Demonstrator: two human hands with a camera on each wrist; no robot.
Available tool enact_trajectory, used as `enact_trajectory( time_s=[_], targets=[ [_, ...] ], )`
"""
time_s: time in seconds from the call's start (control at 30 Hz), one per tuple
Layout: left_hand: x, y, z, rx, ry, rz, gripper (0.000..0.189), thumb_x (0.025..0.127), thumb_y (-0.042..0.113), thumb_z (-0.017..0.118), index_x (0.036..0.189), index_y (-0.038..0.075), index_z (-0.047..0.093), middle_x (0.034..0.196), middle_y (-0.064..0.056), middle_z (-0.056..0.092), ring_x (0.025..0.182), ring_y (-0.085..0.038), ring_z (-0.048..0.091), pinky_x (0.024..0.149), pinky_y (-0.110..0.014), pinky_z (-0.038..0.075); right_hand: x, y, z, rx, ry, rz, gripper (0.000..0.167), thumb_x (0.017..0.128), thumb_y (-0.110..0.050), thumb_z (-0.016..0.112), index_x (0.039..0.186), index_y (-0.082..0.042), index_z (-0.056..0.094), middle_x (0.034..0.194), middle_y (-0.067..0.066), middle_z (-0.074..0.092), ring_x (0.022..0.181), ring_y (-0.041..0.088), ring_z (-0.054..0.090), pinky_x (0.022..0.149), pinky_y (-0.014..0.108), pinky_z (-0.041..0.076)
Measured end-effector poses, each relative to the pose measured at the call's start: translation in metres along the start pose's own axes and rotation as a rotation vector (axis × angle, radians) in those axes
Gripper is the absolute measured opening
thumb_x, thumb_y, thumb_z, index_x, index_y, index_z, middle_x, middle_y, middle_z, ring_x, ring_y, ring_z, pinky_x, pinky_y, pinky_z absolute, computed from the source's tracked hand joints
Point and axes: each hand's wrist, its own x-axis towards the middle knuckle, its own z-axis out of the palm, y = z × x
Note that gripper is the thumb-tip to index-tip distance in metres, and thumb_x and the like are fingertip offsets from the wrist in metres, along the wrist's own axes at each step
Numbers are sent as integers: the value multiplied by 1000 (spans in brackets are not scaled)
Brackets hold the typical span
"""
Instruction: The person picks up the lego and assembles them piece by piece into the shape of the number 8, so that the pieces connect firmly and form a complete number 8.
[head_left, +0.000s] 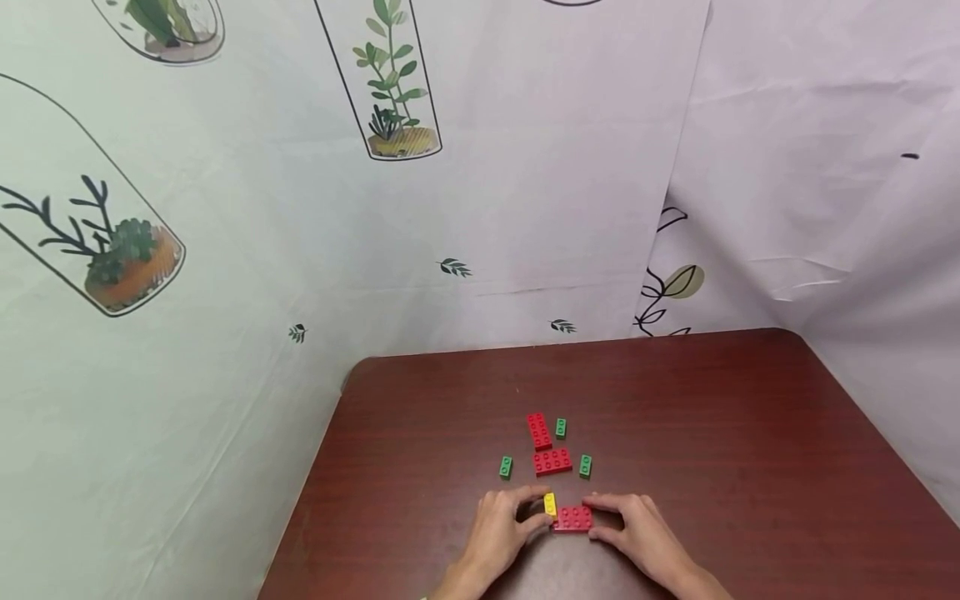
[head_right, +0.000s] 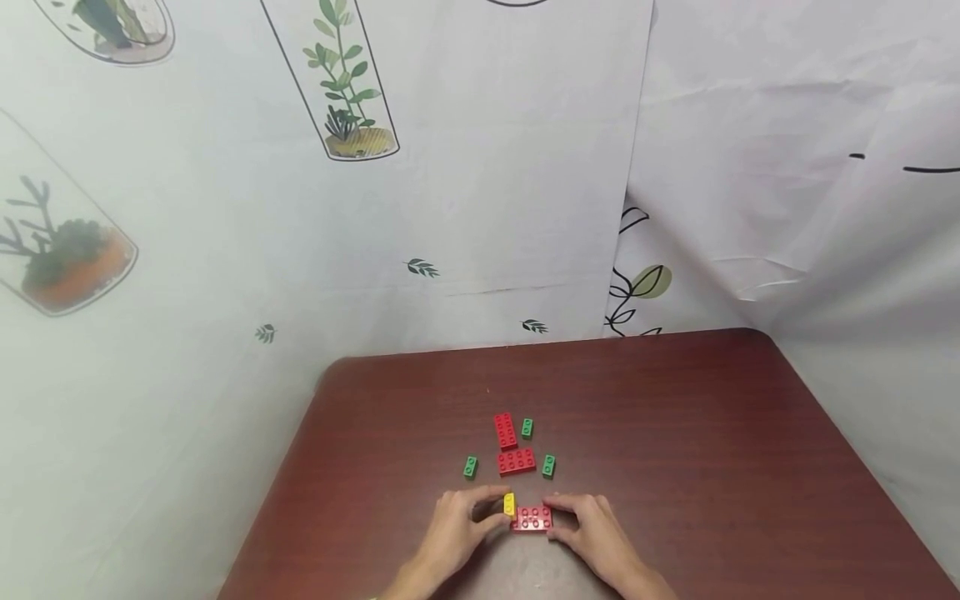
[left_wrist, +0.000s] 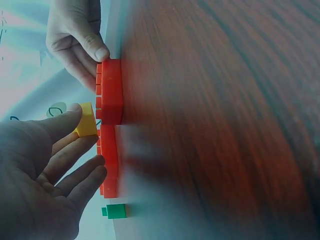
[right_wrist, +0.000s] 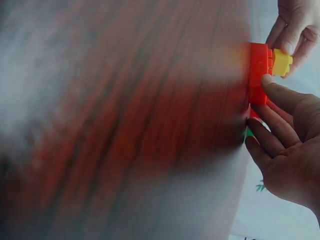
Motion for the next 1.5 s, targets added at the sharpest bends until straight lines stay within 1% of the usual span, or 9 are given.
enact_trajectory(
  time_s=[0.2,0.33,0.5,0.73,1.0,1.37,1.5],
  targets=[
    [-2,0,1,-38,-28,-34,32,90,28,87,120,17,82,110,5,80,103,-9,73,81,-29,61,0,0,1,6,-4,2,41,81,-19,93,119,-8,82,114,11,79,107,34,75,84,45,62],
    [-2,0,2,-40,-35,-41,32,89,29,87,119,19,82,109,7,80,103,-9,74,81,-29,61,1,1,2,-1,-4,4,41,81,-21,93,119,-9,82,114,11,80,107,34,76,83,45,62],
    [-3,1,1,-18,-51,-45,31,90,30,87,119,22,82,111,7,80,105,-10,74,83,-32,61,1,1,3,-5,6,9,41,81,-20,93,119,-8,82,114,12,79,107,34,75,84,45,62],
    [-5,0,2,16,-62,-41,33,89,31,88,121,24,81,114,10,79,108,-8,72,86,-35,61,1,0,3,13,7,15,42,82,-19,93,120,-7,81,115,15,79,108,37,75,85,46,62],
    [-6,0,3,7,-52,-32,33,89,31,88,121,24,81,114,9,79,107,-8,72,86,-34,60,0,0,4,17,13,37,42,81,-19,93,120,-8,81,116,14,79,109,37,74,86,46,61],
    [-7,-3,9,-22,-26,22,35,88,32,89,119,22,79,112,11,78,105,-6,72,85,-29,59,0,1,4,26,11,24,43,82,-18,92,122,-8,80,117,11,79,111,35,74,86,44,62],
    [-8,-5,9,-26,-14,43,35,87,32,89,119,23,78,111,10,78,105,-8,73,84,-30,59,0,1,4,15,16,24,44,82,-19,92,122,-8,80,117,9,79,111,34,74,86,44,62]
  ],
)
